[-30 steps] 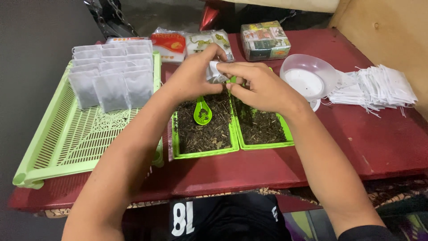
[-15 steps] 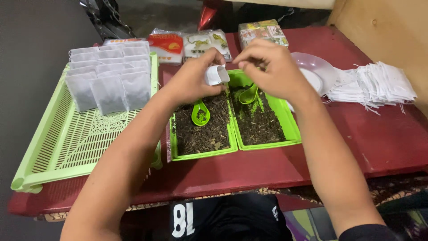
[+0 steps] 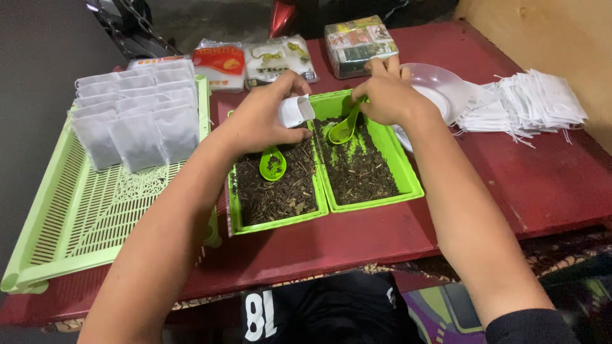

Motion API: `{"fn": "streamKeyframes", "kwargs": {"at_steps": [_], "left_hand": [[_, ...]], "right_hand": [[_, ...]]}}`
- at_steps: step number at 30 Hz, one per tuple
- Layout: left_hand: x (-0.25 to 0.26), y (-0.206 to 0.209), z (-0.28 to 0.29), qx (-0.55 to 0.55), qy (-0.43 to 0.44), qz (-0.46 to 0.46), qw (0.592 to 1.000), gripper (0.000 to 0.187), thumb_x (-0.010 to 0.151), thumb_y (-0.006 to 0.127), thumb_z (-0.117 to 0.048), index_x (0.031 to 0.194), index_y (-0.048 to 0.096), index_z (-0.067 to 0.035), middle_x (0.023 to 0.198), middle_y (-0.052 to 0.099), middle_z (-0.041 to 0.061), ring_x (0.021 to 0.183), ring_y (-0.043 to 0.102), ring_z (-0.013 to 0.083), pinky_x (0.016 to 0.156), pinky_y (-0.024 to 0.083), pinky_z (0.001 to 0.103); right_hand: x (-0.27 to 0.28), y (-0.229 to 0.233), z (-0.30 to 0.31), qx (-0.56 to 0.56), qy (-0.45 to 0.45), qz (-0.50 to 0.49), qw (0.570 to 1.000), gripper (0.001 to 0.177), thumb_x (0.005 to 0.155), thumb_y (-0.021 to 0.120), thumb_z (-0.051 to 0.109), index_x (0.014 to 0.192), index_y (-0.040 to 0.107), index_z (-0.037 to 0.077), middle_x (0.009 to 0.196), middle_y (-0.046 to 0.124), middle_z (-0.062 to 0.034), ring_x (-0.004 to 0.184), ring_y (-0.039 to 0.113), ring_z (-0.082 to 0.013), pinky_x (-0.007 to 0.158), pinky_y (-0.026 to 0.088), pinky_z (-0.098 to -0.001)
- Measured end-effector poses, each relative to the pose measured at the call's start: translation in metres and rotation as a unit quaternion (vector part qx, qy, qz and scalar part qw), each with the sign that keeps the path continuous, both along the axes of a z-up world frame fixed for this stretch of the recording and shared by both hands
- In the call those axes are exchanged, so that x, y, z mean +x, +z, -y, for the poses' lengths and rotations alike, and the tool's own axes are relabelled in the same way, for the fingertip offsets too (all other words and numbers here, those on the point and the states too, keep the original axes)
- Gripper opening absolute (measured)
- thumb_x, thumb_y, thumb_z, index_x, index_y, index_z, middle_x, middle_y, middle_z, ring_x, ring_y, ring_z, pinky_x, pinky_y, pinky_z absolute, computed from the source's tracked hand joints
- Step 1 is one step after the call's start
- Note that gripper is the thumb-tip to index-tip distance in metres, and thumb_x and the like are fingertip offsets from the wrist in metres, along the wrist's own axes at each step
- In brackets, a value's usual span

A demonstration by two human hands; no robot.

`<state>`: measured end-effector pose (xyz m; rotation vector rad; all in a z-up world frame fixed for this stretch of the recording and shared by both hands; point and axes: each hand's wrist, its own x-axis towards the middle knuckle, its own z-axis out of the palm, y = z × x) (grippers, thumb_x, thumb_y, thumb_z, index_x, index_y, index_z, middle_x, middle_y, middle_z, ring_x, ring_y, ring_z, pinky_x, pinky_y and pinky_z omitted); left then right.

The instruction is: Filling tea bags with loose tea leaves using a spoon and placing them in a tray.

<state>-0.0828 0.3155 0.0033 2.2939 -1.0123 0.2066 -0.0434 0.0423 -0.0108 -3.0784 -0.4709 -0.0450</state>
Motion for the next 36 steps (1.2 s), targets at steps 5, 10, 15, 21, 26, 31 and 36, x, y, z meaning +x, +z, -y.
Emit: {"fn": "streamKeyframes", "kwargs": {"at_steps": [5,10,15,21,26,31,36], "left_hand": [[-0.003,0.003,0.0,-0.001,-0.005,-0.019,1.0,0.057,0.075,0.088,-0.02,0.117,0.049,-0.018,0.102,0.069,0.0,0.081,0.061,0.0153,0.069,0.044,0.031],[-0.01,0.01,0.002,0.014,0.011,-0.044,0.999,0.055,0.076,0.087,-0.02,0.118,0.05,-0.018,0.104,0.072,0.0,0.08,0.063,0.0157,0.066,0.044,0.032],[-0.009,0.009,0.001,0.004,-0.011,-0.021,1.0,0.055,0.077,0.087,-0.02,0.118,0.05,-0.016,0.105,0.071,0.001,0.081,0.062,0.0162,0.068,0.043,0.032],[-0.014,0.014,0.001,-0.039,-0.049,-0.01,0.998,0.062,0.073,0.088,-0.009,0.123,0.052,-0.003,0.112,0.07,0.029,0.108,0.065,0.0553,0.092,0.051,0.068],[-0.014,0.008,0.001,-0.028,-0.034,-0.018,0.999,0.058,0.076,0.086,-0.011,0.123,0.053,-0.006,0.112,0.071,0.024,0.108,0.067,0.0505,0.093,0.052,0.064],[-0.019,0.018,0.003,-0.017,-0.014,-0.042,0.999,0.054,0.078,0.085,-0.008,0.123,0.055,-0.005,0.114,0.071,0.023,0.11,0.067,0.0472,0.096,0.053,0.063],[-0.012,0.01,0.0,-0.023,-0.02,-0.016,0.999,0.059,0.075,0.088,-0.012,0.123,0.054,-0.006,0.112,0.071,0.024,0.108,0.067,0.0516,0.091,0.052,0.066]], "right_hand": [[-0.013,0.012,-0.006,-0.002,-0.016,-0.023,1.0,0.019,0.096,0.066,0.022,0.11,0.077,0.029,0.156,0.034,-0.0181,0.136,0.024,-0.0427,0.105,0.026,-0.0588],[-0.02,0.02,-0.007,0.024,-0.028,-0.035,0.999,0.01,0.097,0.064,0.014,0.102,0.072,0.018,0.155,0.032,-0.0154,0.133,0.025,-0.0398,0.105,0.029,-0.0561],[-0.04,0.039,-0.009,0.071,-0.001,-0.018,0.997,0.012,0.099,0.062,0.015,0.104,0.072,0.016,0.133,0.045,-0.0107,0.132,0.031,-0.0325,0.112,0.025,-0.054],[-0.042,0.036,0.008,0.132,0.138,0.074,0.979,0.014,0.084,0.072,0.009,0.096,0.068,0.003,0.091,0.073,-0.0241,0.101,0.067,-0.049,0.091,0.05,-0.0548],[-0.053,0.035,0.012,0.104,0.095,0.039,0.989,0.015,0.085,0.072,0.014,0.099,0.071,0.009,0.084,0.077,-0.0186,0.093,0.073,-0.0445,0.085,0.053,-0.0541],[-0.067,0.039,0.021,0.15,0.071,0.013,0.986,0.02,0.085,0.071,0.014,0.104,0.073,0.009,0.089,0.077,-0.0217,0.097,0.071,-0.0446,0.086,0.053,-0.0549],[-0.079,0.043,0.023,0.351,0.096,-0.097,0.926,0.028,0.087,0.065,-0.001,0.111,0.078,0.007,0.082,0.079,-0.0126,0.061,0.065,-0.0167,0.068,0.054,-0.0302]]}}
